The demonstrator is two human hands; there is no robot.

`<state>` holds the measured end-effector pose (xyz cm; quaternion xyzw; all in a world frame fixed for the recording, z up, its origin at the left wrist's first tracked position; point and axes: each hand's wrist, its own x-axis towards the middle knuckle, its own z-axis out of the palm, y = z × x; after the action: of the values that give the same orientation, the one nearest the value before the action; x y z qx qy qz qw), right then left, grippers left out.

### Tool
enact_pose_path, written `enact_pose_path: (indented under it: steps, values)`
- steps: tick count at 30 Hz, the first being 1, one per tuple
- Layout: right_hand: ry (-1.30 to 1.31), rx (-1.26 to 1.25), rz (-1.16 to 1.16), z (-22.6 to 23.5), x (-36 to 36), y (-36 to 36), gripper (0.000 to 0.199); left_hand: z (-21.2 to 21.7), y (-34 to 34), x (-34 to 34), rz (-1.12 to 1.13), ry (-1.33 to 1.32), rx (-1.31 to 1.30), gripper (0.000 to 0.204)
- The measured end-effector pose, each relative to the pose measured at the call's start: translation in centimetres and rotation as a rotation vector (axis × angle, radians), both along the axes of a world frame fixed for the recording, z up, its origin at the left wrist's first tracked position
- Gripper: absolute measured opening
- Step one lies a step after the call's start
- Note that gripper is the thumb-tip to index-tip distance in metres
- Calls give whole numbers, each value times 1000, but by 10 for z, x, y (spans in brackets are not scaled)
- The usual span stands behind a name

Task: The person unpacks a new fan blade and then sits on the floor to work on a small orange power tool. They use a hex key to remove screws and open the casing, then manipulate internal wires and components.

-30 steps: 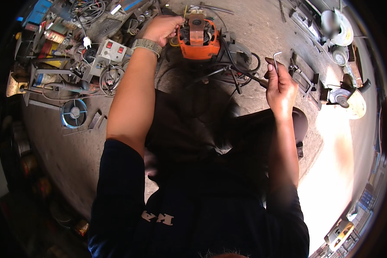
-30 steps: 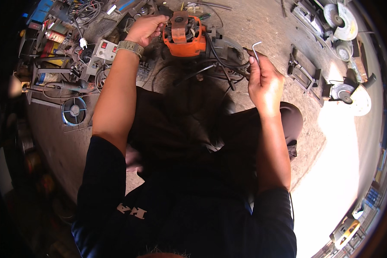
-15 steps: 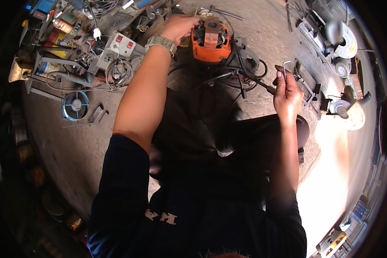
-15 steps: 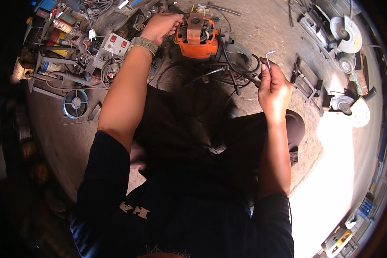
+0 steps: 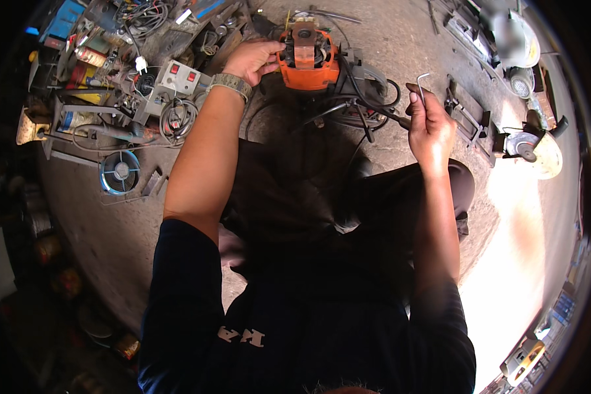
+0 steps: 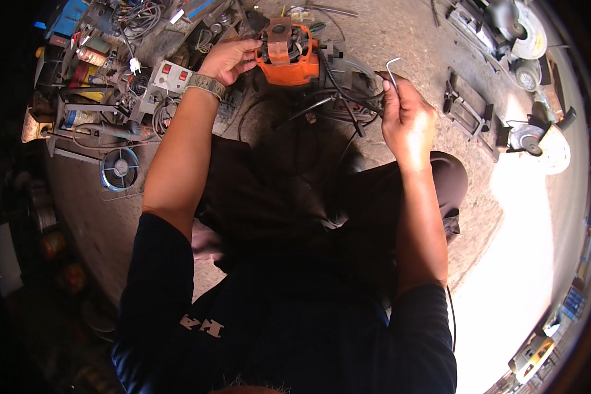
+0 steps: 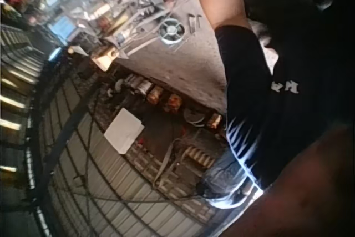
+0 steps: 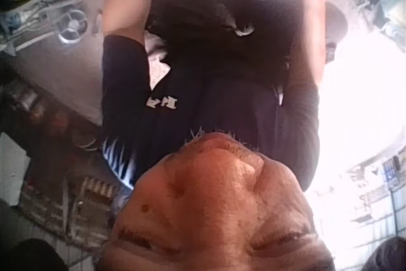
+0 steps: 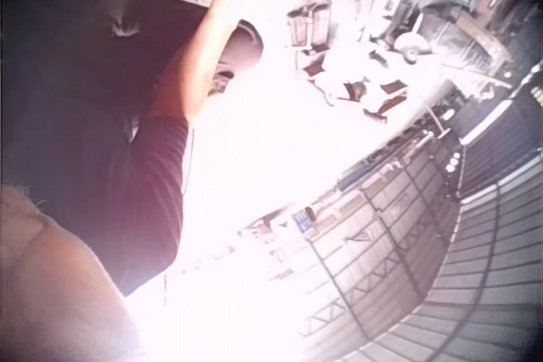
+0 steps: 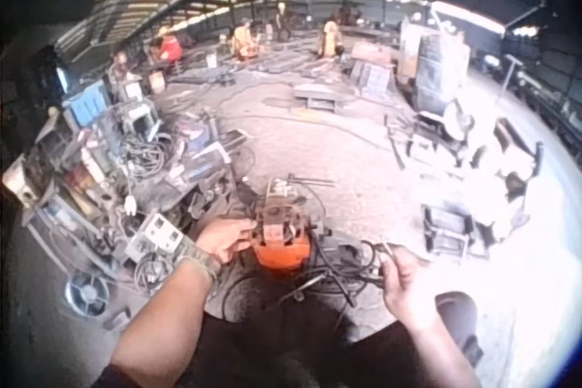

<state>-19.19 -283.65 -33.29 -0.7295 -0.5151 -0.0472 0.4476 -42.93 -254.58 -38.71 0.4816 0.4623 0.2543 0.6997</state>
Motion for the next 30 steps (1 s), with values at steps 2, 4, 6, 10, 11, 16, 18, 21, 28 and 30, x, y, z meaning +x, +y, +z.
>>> enact_pose_path:
  steps: [2,4,6,10,11,16,18,21,28,30]
  values:
    - [-27,23,17,-4,2,0,18,3,0,0,9,7,-11,28]
    - [17,9,17,3,-2,0,13,7,-5,0,22,26,-2,28]
    - [21,4,17,4,-2,0,13,10,-7,1,32,39,-1,27]
    - [16,4,12,3,0,-1,13,13,-10,4,44,56,-4,25]
    - [19,-7,5,4,-1,-1,13,14,-10,5,47,61,-3,25]
    - [13,-9,8,4,-1,0,14,16,-14,9,116,127,14,21]
    - [10,0,9,4,0,1,14,17,-16,11,135,140,25,19]
    - [26,18,19,3,1,1,13,18,-20,14,152,140,42,17]
    - [23,37,36,1,2,0,13,18,-20,15,174,105,-13,9]
    - [25,22,29,2,2,0,13,18,-19,15,168,103,-33,8]
